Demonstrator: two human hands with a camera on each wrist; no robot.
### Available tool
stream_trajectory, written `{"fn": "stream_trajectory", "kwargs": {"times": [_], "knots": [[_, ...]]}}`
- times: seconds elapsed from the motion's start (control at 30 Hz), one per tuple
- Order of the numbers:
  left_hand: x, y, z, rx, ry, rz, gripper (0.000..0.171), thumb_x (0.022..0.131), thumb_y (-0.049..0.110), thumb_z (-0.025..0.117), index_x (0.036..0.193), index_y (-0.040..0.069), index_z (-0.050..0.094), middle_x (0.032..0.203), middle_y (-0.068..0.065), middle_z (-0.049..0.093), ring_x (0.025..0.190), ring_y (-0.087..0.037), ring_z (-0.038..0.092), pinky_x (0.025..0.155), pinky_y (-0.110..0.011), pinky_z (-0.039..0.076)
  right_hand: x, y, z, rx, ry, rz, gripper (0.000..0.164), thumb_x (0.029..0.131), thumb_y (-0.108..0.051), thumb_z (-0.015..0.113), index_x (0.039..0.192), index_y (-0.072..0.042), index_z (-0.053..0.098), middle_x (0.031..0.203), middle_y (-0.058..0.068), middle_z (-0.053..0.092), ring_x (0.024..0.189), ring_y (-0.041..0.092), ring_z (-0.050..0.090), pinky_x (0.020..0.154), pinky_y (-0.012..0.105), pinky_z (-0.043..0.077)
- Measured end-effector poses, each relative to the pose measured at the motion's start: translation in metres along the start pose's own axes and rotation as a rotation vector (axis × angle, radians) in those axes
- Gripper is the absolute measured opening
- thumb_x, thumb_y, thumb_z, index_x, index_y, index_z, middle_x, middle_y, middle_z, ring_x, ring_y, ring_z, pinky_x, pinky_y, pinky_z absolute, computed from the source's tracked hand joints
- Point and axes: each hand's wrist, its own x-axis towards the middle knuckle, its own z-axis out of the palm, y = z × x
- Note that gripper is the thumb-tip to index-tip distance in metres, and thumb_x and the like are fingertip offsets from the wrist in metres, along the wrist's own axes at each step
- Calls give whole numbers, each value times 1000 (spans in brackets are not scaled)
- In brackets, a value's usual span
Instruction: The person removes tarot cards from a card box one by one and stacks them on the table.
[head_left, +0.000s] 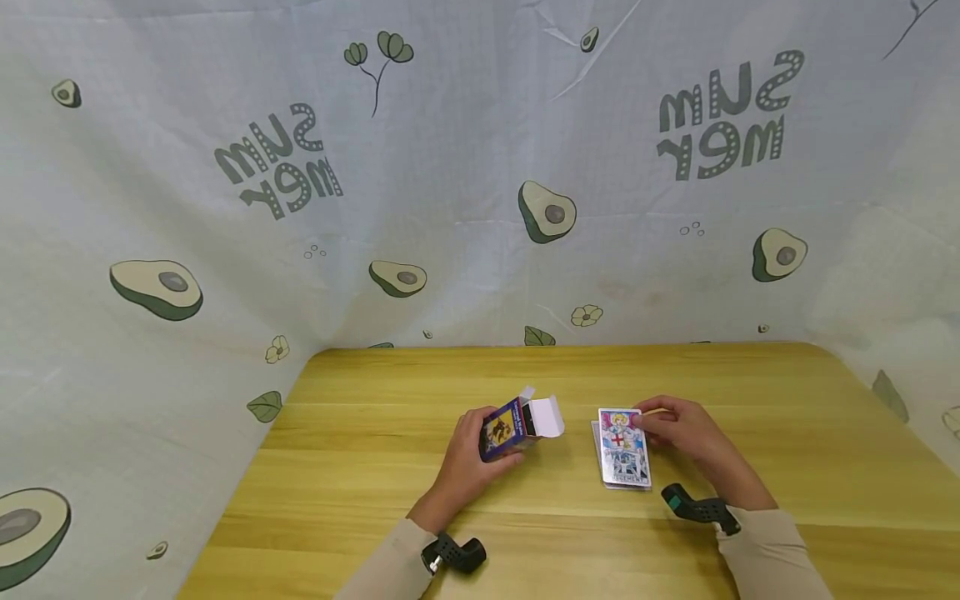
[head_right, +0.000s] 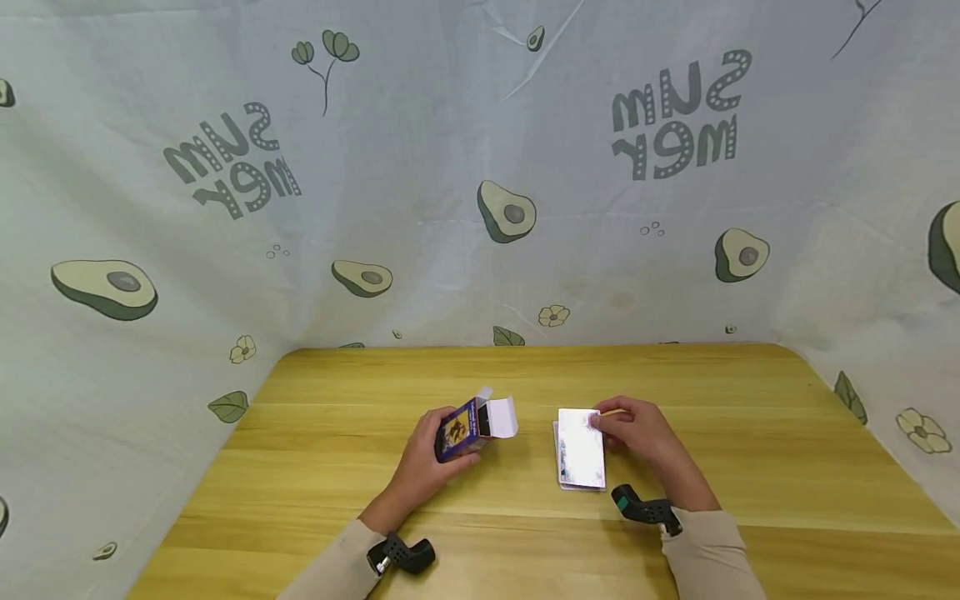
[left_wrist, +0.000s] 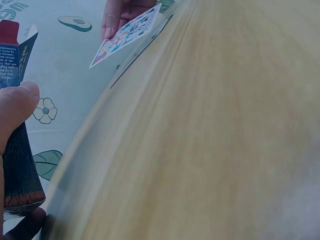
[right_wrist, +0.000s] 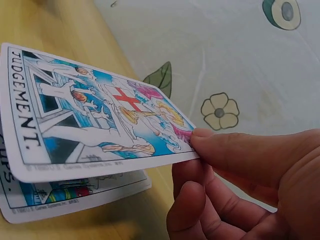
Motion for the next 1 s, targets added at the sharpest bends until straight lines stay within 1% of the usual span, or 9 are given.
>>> {"fn": "stream_trajectory", "kwargs": {"times": [0.17,0.37,0.5,0.7,0.83,1.0], "knots": [[0,1,0,10,-1,1,71,77,44,79,133,14,46,120,0,52,101,-12,47,86,-32,43,-1,0,0,8,-5,2,43,90,-23,69,119,8,58,95,10,70,77,19,58,67,27,50],[0,1,0,10,-2,4,70,77,41,80,133,14,46,120,0,52,101,-13,46,86,-32,43,-1,1,0,23,-23,7,43,90,-22,69,117,8,58,90,7,69,75,18,56,65,28,49],[1,1,-1,10,-3,5,71,77,42,80,133,14,46,120,0,52,101,-12,46,86,-32,43,0,2,1,19,-17,16,41,90,-22,69,117,7,59,87,5,69,75,19,56,65,27,49],[0,-1,-1,14,-2,18,71,78,43,79,133,13,46,120,0,52,102,-13,46,86,-32,43,3,6,3,22,-4,27,40,90,-21,69,117,7,59,89,7,69,75,19,56,66,26,50],[0,-1,-1,14,-3,21,71,78,44,79,133,14,46,120,0,52,102,-12,46,86,-32,43,3,6,3,2,1,10,40,90,-21,68,117,7,59,90,8,69,75,19,56,65,25,50],[0,0,-1,4,-8,14,71,78,45,79,133,14,46,121,1,51,102,-12,46,86,-32,43,2,4,6,-56,20,-8,39,90,-21,68,116,7,60,89,9,68,74,20,56,64,25,49]]}}
